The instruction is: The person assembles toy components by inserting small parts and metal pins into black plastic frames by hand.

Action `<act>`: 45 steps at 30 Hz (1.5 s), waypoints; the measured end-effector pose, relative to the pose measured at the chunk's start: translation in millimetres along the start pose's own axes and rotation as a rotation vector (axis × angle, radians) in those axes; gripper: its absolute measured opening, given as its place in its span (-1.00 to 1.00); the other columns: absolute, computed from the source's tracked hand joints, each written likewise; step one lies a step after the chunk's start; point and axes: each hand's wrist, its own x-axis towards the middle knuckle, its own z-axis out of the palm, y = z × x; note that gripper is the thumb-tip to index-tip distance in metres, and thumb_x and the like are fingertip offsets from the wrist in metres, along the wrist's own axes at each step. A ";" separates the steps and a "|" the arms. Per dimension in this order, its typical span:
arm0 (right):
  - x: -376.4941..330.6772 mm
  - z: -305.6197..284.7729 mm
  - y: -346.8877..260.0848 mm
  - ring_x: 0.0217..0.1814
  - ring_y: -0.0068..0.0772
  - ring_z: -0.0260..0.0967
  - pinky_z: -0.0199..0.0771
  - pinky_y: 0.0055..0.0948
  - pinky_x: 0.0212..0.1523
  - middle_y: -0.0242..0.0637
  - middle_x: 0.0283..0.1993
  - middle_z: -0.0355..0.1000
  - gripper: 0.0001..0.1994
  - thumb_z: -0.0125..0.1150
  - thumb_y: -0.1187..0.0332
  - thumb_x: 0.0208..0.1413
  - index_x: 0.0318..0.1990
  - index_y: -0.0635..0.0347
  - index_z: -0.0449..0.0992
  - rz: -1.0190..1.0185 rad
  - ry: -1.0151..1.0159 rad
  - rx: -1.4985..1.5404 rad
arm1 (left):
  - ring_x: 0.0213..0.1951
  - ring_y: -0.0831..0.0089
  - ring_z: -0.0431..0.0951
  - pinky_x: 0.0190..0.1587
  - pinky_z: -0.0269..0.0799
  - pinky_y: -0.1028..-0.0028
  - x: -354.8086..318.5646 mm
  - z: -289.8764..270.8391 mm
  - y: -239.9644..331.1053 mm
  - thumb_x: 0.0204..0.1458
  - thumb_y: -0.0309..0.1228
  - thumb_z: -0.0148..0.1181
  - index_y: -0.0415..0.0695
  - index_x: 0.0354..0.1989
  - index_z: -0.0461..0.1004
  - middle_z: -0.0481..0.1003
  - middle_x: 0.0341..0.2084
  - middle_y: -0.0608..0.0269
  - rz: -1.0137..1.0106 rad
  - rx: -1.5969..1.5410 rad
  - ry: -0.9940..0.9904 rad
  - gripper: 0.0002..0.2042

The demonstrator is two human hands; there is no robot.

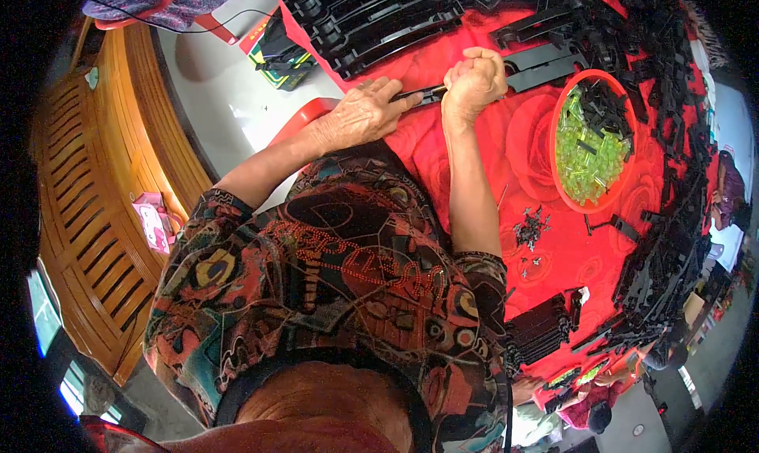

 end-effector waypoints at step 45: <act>-24.7 -47.1 -25.8 -0.75 -0.78 -0.02 -0.07 -0.63 -0.75 -0.56 -0.74 0.17 -0.77 -0.09 0.46 0.04 -0.36 0.26 0.56 -0.015 -0.451 -0.834 | -0.32 0.23 0.41 -0.34 0.44 0.33 -7.5 8.2 7.1 -0.16 -0.44 0.09 -0.15 -0.18 0.49 0.33 -0.42 0.14 -0.050 0.045 0.106 -0.70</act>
